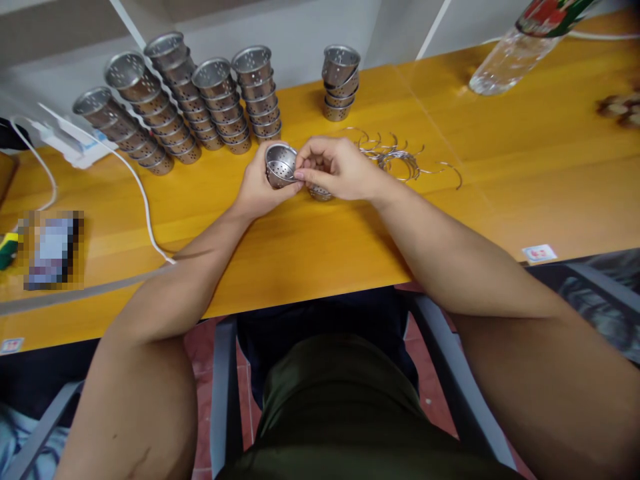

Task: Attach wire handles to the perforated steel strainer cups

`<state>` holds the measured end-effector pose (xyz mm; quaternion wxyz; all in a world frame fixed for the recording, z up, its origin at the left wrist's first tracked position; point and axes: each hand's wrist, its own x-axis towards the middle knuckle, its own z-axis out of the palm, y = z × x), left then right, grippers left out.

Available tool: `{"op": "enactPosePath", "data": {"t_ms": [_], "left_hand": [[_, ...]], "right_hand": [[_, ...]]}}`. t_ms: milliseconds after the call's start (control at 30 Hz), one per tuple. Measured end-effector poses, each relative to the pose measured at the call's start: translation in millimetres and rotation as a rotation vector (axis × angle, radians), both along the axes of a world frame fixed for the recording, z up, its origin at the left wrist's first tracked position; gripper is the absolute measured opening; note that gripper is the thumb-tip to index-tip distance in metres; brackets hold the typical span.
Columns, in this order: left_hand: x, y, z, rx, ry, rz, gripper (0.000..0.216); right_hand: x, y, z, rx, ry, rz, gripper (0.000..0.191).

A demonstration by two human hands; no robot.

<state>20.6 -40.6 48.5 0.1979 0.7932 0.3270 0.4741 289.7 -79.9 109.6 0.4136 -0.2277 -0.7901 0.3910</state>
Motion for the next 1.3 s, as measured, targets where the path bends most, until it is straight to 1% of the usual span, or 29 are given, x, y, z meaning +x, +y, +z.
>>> {"op": "enactPosePath", "data": {"t_ms": [100,233,367,433,567,700,833,967,1100,1200,1300], "left_hand": [[0.6,0.8,-1.3,0.022,-0.008,-0.016,0.094],[-1.9,4.9,-7.3,0.037,-0.003,-0.04,0.092],[-3.2,7.5,-12.7,0.064,-0.011,-0.061,0.097],[-2.4,6.8,-13.0,0.091,-0.017,-0.074,0.1],[0.1,3.7,-9.6,0.14,-0.037,-0.123,0.098],[0.8,2.6,-6.8,0.072,-0.013,-0.088,0.105],[0.9,2.7,-5.8,0.073,-0.021,-0.135,0.1],[0.5,4.7,-7.4,0.013,-0.012,-0.089,0.109],[-1.0,9.6,-11.8,0.069,-0.015,-0.165,0.103],[-1.9,10.7,-13.7,0.06,-0.007,-0.147,0.098],[-2.7,9.8,-13.7,0.034,0.012,-0.141,0.102]], "right_hand": [[-0.2,-0.4,0.9,0.002,0.005,-0.012,0.069],[-0.5,0.7,0.1,-0.007,-0.007,-0.025,0.067],[0.3,3.0,-1.5,-0.001,0.015,-0.009,0.066],[1.4,3.9,-1.4,-0.013,0.013,0.01,0.067],[3.1,4.9,-0.3,-0.029,0.006,0.032,0.068],[3.4,5.5,-0.2,-0.032,0.01,0.041,0.071],[3.7,6.3,-0.8,-0.042,0.016,0.054,0.072],[4.2,6.7,-1.2,-0.081,0.028,0.07,0.071],[4.1,7.1,-2.1,-0.137,0.041,0.08,0.071],[3.5,7.7,-2.9,-0.175,0.047,0.083,0.072],[3.0,8.2,-2.7,-0.203,0.04,0.075,0.073]]}}
